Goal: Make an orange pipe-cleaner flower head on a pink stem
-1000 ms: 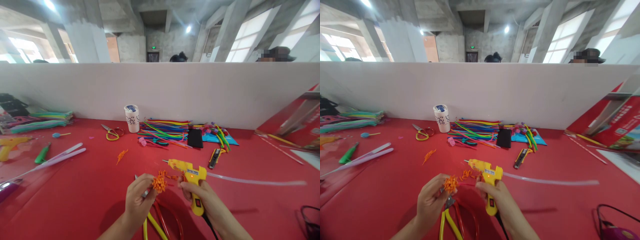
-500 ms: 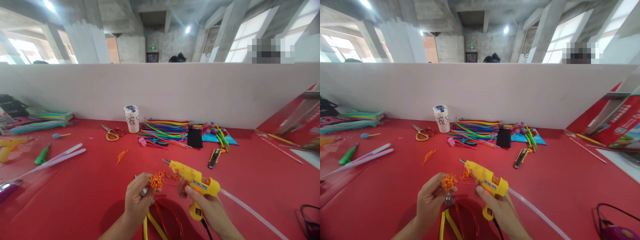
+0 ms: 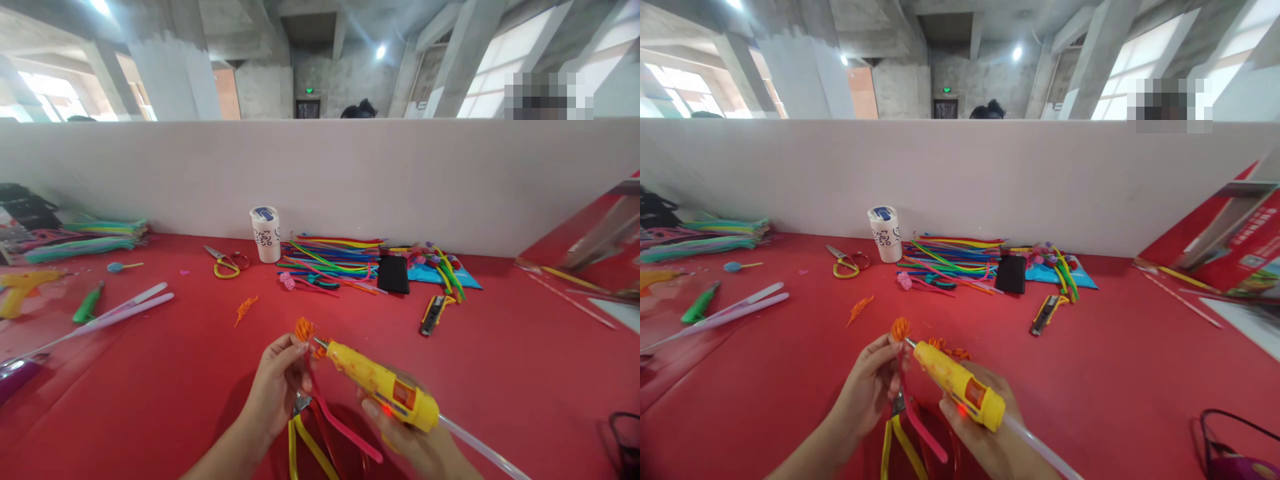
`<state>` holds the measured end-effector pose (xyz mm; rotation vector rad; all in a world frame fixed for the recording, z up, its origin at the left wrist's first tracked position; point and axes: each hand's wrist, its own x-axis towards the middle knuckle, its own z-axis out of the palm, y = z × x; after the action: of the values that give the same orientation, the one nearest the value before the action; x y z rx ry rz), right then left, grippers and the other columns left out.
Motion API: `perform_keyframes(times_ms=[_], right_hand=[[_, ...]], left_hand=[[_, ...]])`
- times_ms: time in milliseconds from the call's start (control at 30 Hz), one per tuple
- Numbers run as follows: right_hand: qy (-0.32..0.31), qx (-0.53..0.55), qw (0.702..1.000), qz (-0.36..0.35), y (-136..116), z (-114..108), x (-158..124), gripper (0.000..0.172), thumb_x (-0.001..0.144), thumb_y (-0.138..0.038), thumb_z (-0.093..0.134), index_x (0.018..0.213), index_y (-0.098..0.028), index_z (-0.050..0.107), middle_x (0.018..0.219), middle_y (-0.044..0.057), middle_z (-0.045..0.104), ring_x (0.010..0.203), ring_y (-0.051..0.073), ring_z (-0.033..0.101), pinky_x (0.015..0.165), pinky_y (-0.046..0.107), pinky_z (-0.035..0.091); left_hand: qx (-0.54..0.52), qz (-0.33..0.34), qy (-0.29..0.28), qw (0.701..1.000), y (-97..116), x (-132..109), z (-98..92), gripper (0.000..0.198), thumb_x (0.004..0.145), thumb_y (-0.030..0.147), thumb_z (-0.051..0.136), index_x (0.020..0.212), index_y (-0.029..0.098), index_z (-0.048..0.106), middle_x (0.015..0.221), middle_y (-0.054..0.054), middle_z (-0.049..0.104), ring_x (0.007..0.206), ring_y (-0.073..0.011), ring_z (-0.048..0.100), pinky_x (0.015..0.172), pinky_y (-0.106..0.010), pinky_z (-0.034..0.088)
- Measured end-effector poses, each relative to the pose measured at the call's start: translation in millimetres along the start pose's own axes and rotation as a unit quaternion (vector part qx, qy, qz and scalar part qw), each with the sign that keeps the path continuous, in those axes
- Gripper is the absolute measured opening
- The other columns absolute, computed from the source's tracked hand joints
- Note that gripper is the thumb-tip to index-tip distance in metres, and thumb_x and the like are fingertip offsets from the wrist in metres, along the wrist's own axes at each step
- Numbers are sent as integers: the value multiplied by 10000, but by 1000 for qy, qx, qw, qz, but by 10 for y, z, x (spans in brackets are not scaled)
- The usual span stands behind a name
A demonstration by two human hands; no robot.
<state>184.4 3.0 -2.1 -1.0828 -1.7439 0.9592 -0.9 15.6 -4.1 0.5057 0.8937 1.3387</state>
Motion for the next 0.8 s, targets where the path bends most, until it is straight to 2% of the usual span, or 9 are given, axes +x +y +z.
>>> perform_keyframes(times_ms=[133,233,500,667,800], right_hand=[[26,-86,996,-16,132,-6,-59,181,726,-356,635,835,-225,696,822,64,692,759,241,628,726,352,517],[35,-128,991,-34,185,-5,-81,184,727,-343,638,863,-238,703,870,67,701,831,261,629,772,377,509],[21,-135,988,-71,24,52,-5,155,789,-336,567,740,-237,676,765,54,687,701,222,630,647,326,503],[-14,-86,995,-46,10,35,-4,189,811,-345,539,699,-236,645,628,32,609,581,196,573,568,310,477],[-15,-70,997,-38,9,32,-1,252,811,-392,535,642,-233,633,591,34,567,539,191,530,543,318,454]], left_hand=[[-3,-22,-7,1000,-21,21,-20,181,668,250,682,634,137,544,461,25,613,263,-39,467,273,-109,297],[-11,-29,-11,999,-36,27,-31,176,674,244,675,636,142,537,471,23,620,278,-38,477,285,-106,314],[-24,-43,-36,998,-61,30,-27,132,674,203,664,657,134,552,512,-11,657,326,-61,540,326,-117,384],[-30,-44,-40,998,-40,29,-8,138,683,193,664,644,134,545,524,-19,666,347,-60,554,349,-114,408],[-34,-43,-41,998,-30,26,-5,161,694,193,670,634,140,530,523,-1,656,347,-50,549,353,-108,407]])
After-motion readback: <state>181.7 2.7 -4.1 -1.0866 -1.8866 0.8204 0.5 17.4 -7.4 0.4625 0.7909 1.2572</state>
